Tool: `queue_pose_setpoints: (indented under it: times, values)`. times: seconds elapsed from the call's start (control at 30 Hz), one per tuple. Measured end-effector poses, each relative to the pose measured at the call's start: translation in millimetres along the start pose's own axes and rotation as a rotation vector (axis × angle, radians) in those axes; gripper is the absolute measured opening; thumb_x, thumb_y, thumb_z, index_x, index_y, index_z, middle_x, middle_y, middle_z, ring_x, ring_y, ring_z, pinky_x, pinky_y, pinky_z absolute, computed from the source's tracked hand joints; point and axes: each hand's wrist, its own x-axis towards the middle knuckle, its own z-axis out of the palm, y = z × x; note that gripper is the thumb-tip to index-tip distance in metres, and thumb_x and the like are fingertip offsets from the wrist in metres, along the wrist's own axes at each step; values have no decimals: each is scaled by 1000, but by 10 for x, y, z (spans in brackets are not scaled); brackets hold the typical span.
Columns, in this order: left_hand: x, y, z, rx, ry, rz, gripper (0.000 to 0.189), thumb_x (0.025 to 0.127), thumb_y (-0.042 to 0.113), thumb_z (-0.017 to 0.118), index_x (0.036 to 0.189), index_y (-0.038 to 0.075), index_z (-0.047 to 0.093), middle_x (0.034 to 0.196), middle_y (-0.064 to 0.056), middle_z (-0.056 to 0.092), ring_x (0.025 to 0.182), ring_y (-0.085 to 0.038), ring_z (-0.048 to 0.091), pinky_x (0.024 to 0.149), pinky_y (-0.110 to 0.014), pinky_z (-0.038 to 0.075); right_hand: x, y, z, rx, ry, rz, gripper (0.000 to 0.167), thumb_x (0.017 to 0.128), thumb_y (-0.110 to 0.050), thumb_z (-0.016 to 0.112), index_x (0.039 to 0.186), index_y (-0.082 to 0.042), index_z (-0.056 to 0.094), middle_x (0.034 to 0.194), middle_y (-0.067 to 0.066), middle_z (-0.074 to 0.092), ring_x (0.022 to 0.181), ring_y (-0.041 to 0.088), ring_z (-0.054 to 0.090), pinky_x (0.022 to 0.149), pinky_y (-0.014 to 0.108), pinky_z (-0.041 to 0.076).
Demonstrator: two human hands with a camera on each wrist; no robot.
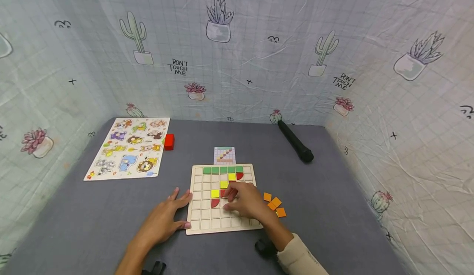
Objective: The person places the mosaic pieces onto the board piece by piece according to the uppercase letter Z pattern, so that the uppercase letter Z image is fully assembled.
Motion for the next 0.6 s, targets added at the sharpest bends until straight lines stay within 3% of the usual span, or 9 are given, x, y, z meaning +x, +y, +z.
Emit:
queue_pose_setpoints:
  times: [0.33, 0.5, 0.6]
  values:
    - [3, -14, 3, -2, -10, 0, 90, 75, 28, 95, 155, 14, 57, 163, -5, 51, 157, -45, 36, 110, -70, 44, -277, 424, -355, 158, 126, 128, 26, 84, -14, 91, 106, -11, 76, 90, 2, 70, 74, 18, 56, 65, 28, 47]
    - [6, -4, -2, -4, -9, -1, 90, 75, 29, 95, 155, 14, 57, 163, -5, 51, 157, -45, 36, 110, -71, 44, -421, 610, -517, 154, 196, 200, 25, 84, -13, 92, 105, -12, 78, 92, 4, 73, 74, 17, 58, 66, 28, 49]
    - [4, 3, -3, -1, -10, 4, 90, 75, 29, 95, 155, 14, 57, 163, -5, 51, 157, -46, 36, 109, -71, 44, -534, 722, -603, 152, 194, 223, 24, 84, -15, 92, 104, -13, 78, 92, 3, 73, 71, 18, 57, 64, 28, 48]
